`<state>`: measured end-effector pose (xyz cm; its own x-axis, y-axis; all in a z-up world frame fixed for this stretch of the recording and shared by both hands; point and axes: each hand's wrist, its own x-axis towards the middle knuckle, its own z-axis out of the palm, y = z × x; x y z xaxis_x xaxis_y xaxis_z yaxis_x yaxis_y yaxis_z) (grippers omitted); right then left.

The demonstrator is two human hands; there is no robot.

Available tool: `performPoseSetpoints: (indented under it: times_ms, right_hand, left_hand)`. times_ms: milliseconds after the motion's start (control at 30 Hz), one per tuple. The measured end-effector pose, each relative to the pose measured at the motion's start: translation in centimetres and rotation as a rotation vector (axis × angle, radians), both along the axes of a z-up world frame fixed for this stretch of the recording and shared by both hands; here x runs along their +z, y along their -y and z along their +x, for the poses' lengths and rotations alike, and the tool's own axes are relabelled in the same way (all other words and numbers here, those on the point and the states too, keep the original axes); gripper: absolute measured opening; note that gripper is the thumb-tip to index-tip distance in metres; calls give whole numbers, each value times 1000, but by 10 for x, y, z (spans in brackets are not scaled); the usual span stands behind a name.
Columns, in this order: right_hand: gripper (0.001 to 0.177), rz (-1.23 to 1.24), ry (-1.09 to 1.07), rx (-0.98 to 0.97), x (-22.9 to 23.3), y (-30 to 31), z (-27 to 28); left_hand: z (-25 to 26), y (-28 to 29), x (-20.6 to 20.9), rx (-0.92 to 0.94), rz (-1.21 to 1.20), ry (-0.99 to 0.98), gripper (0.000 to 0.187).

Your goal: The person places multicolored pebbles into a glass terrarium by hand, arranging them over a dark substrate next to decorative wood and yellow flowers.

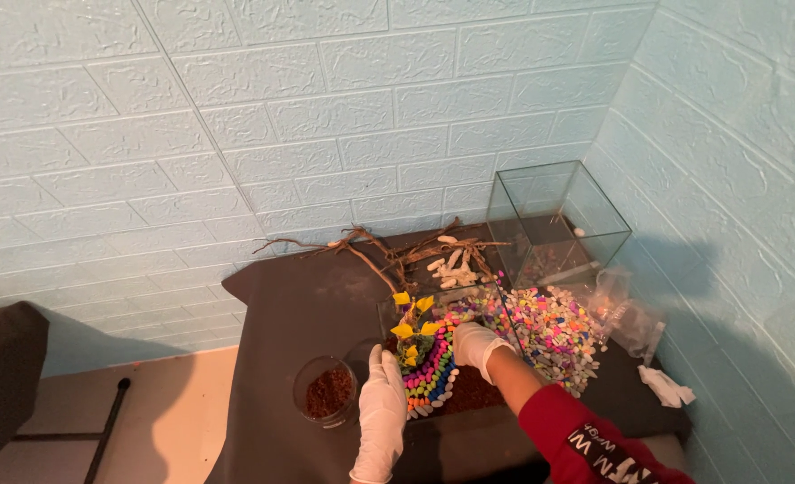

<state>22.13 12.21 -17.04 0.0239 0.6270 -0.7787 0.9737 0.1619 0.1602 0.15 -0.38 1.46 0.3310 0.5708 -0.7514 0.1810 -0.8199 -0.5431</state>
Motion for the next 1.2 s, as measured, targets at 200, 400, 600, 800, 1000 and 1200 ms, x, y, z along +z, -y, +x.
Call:
performPoseSetpoints:
  times_ms: [200, 400, 600, 800, 1000, 1200]
  right_hand:
    - [30, -32, 55, 50, -7, -3, 3]
    - [26, -80, 93, 55, -34, -12, 8]
    - [23, -211, 114, -1, -43, -21, 6]
    - [39, -299, 156, 121, -69, -34, 12]
    - [12, 20, -13, -348, 49, 25, -8]
    - [22, 451, -734, -784, 300, 124, -27]
  left_hand:
    - [0, -3, -11, -27, 0, -5, 73]
    - [0, 2, 12, 14, -24, 8, 77]
    - [0, 1, 9, -4, -10, -3, 80]
    - [0, -1, 2, -16, -18, -15, 79]
    - [3, 0, 18, 14, -43, -34, 78]
    - [1, -1, 7, 9, -19, -17, 74]
